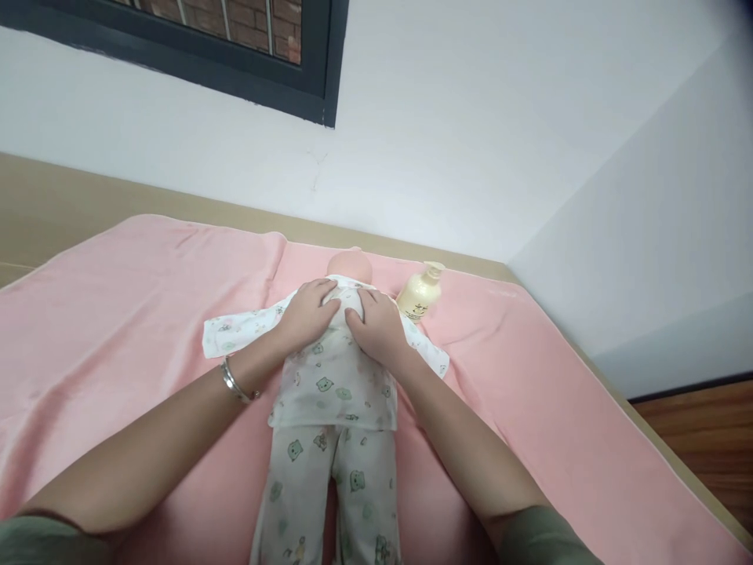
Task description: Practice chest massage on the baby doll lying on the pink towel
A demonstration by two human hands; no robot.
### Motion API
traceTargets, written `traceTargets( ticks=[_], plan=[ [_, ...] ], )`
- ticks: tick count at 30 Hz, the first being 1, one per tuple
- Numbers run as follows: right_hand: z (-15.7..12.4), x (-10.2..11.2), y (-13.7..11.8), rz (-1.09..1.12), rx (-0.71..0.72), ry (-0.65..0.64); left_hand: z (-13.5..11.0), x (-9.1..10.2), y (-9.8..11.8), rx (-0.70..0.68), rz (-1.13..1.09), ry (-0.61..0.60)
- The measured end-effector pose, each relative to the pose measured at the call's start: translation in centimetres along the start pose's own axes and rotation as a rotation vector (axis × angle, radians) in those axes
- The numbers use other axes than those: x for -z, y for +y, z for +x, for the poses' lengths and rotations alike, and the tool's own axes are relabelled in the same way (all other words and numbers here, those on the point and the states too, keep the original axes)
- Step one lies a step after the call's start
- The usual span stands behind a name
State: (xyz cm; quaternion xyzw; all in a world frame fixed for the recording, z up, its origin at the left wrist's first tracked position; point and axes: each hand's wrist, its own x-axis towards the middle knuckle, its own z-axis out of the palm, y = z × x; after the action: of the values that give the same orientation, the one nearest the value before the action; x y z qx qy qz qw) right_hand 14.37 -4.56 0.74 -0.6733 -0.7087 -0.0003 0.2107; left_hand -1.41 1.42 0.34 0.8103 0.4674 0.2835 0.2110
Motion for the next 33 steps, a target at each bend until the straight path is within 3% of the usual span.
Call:
traceTargets(
  ticks=[4,8,11,14,17,22,27,33],
  plan=[
    [-0.4,1.1,-0.9,0.08,0.078,-0.013,1.0,1.2,0.7,0.056,-0.092,-0.001],
    [-1.2,4.6,-1.4,0.256,0.101,0.087,1.7,2.0,3.5,0.015,-0.232,-0.002],
    [-1.3,7.7,-0.3,0.365,0.044,0.239,2.7,1.8,6.7,-0.004,-0.545,-0.027],
    [-0.7,9.5,2.3,0.362,-0.101,0.403,4.4,0.9,9.9,0.183,-1.029,-0.156],
    [0.2,9.8,4.7,0.322,-0.18,0.393,6.1,0.1,12.3,0.301,-1.362,-0.323],
    [0.7,9.1,5.5,0.306,-0.164,0.32,7.4,0.0,14.2,0.355,-1.594,-0.461],
    [0.9,8.4,5.0,0.123,-0.144,0.226,7.5,-0.1,14.3,0.401,-1.686,-0.568],
    [0.9,7.7,4.8,-0.15,-0.119,0.206,5.4,0.9,12.9,0.449,-1.712,-0.535]
  ],
)
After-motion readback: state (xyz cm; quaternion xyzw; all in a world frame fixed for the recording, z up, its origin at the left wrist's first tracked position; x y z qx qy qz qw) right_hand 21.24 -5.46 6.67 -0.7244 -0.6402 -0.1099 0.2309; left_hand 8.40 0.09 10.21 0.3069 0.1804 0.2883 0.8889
